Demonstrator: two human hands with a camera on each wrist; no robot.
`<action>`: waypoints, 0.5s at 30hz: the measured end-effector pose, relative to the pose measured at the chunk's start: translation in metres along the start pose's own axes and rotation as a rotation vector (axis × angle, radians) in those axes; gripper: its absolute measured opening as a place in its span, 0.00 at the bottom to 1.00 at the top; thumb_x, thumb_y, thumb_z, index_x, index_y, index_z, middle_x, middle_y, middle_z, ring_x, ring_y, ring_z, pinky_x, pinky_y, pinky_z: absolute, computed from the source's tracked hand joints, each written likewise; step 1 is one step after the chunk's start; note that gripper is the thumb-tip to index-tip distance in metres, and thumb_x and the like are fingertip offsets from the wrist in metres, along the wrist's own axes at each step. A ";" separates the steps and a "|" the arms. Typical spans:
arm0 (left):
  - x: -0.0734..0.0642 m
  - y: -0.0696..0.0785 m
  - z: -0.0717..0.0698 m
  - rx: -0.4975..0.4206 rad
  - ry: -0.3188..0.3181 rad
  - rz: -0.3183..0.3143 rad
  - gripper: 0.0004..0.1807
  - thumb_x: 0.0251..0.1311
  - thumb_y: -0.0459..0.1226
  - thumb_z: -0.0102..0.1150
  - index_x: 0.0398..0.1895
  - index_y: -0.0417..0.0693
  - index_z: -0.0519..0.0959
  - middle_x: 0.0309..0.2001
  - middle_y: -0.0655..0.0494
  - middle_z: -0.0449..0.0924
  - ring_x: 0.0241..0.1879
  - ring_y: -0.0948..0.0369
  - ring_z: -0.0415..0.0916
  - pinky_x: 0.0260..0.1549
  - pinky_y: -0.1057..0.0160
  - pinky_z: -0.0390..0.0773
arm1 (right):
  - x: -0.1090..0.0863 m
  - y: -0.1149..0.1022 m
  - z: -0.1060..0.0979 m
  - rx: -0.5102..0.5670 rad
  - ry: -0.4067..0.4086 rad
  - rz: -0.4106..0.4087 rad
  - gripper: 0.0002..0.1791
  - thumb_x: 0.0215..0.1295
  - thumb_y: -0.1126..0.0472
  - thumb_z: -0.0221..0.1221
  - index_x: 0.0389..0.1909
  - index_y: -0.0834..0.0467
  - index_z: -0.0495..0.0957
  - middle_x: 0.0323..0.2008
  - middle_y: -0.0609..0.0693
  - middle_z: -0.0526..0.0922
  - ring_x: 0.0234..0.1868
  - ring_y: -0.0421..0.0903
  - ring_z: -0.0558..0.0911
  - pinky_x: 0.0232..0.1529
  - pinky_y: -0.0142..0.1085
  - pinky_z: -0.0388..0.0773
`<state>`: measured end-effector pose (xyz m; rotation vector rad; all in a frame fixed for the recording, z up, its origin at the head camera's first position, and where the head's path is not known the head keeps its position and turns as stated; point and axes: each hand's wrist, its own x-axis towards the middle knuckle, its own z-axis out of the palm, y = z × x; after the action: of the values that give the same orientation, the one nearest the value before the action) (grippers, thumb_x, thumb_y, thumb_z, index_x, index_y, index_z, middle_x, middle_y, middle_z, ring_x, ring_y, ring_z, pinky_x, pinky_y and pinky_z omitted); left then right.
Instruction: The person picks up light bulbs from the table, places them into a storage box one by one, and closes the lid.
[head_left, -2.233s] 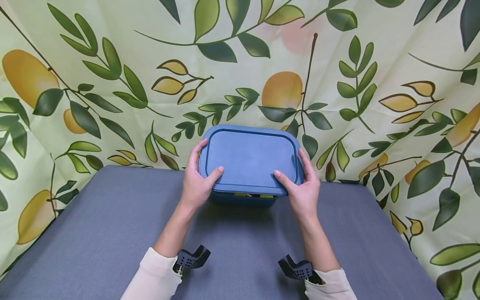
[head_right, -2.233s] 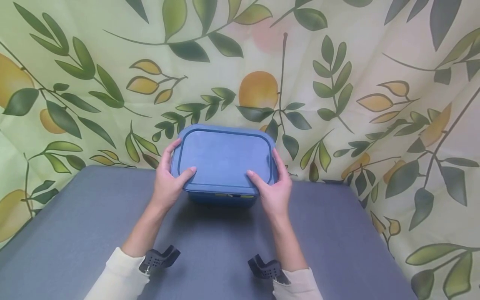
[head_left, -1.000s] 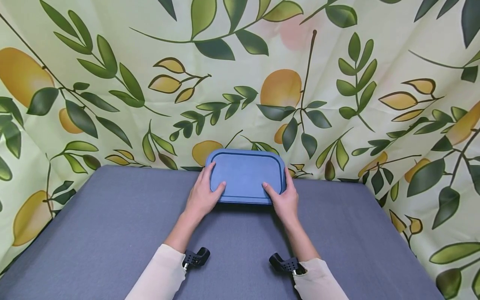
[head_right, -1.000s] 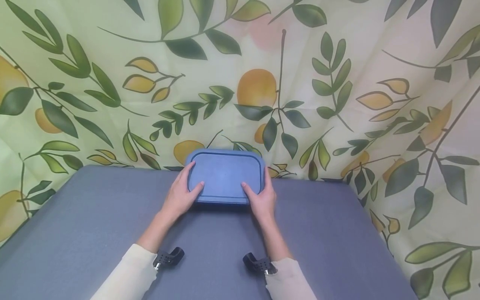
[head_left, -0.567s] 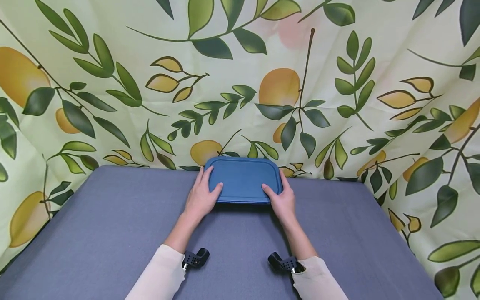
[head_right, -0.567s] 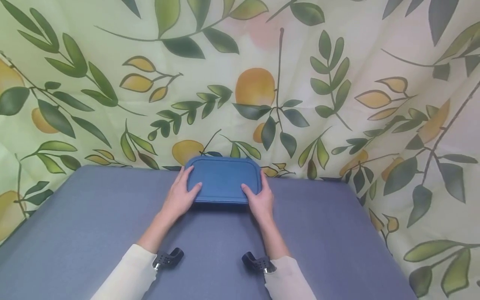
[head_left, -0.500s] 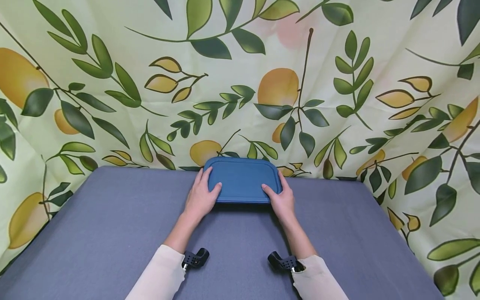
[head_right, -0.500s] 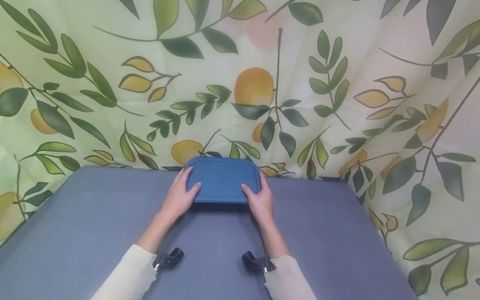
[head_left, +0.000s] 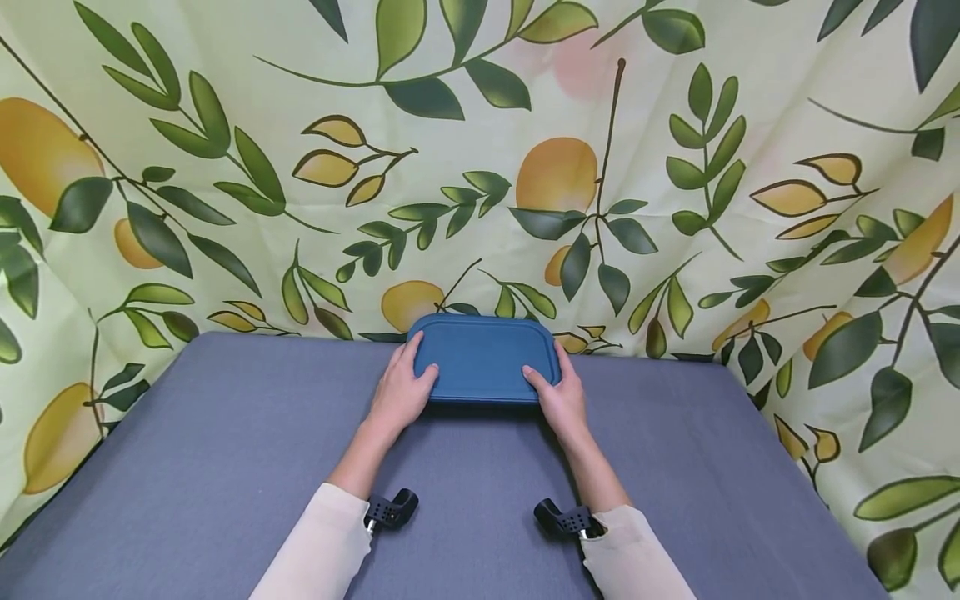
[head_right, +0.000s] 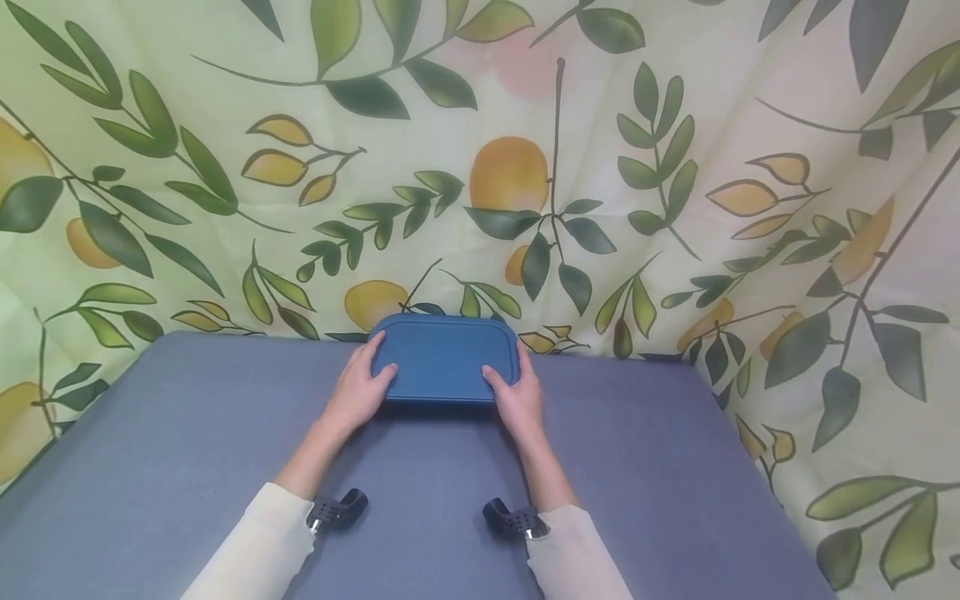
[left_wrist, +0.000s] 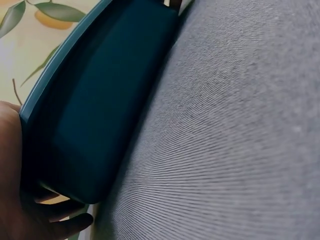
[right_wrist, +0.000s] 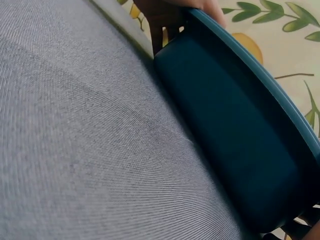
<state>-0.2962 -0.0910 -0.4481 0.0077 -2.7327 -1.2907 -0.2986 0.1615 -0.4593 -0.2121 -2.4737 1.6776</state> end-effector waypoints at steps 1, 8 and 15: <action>0.001 0.000 -0.001 -0.001 -0.005 -0.001 0.37 0.70 0.49 0.49 0.81 0.58 0.54 0.78 0.43 0.57 0.75 0.42 0.61 0.72 0.39 0.62 | 0.000 0.000 0.000 -0.003 -0.001 0.000 0.46 0.67 0.48 0.63 0.81 0.47 0.52 0.81 0.54 0.55 0.81 0.55 0.56 0.78 0.56 0.53; 0.006 0.001 -0.002 -0.003 -0.020 -0.013 0.36 0.70 0.49 0.48 0.81 0.60 0.55 0.78 0.44 0.59 0.75 0.42 0.60 0.72 0.39 0.61 | 0.002 -0.002 -0.001 -0.049 -0.008 -0.003 0.45 0.69 0.47 0.61 0.81 0.47 0.50 0.80 0.55 0.55 0.80 0.57 0.56 0.78 0.57 0.53; 0.009 0.001 -0.002 0.029 -0.009 -0.027 0.35 0.70 0.50 0.46 0.80 0.64 0.56 0.76 0.45 0.63 0.74 0.43 0.63 0.70 0.39 0.64 | 0.002 0.000 -0.004 -0.050 -0.017 -0.014 0.41 0.71 0.49 0.58 0.81 0.46 0.52 0.80 0.57 0.56 0.80 0.58 0.55 0.79 0.57 0.51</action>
<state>-0.3045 -0.0928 -0.4452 0.0422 -2.7679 -1.2609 -0.2999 0.1652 -0.4581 -0.1868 -2.5254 1.6202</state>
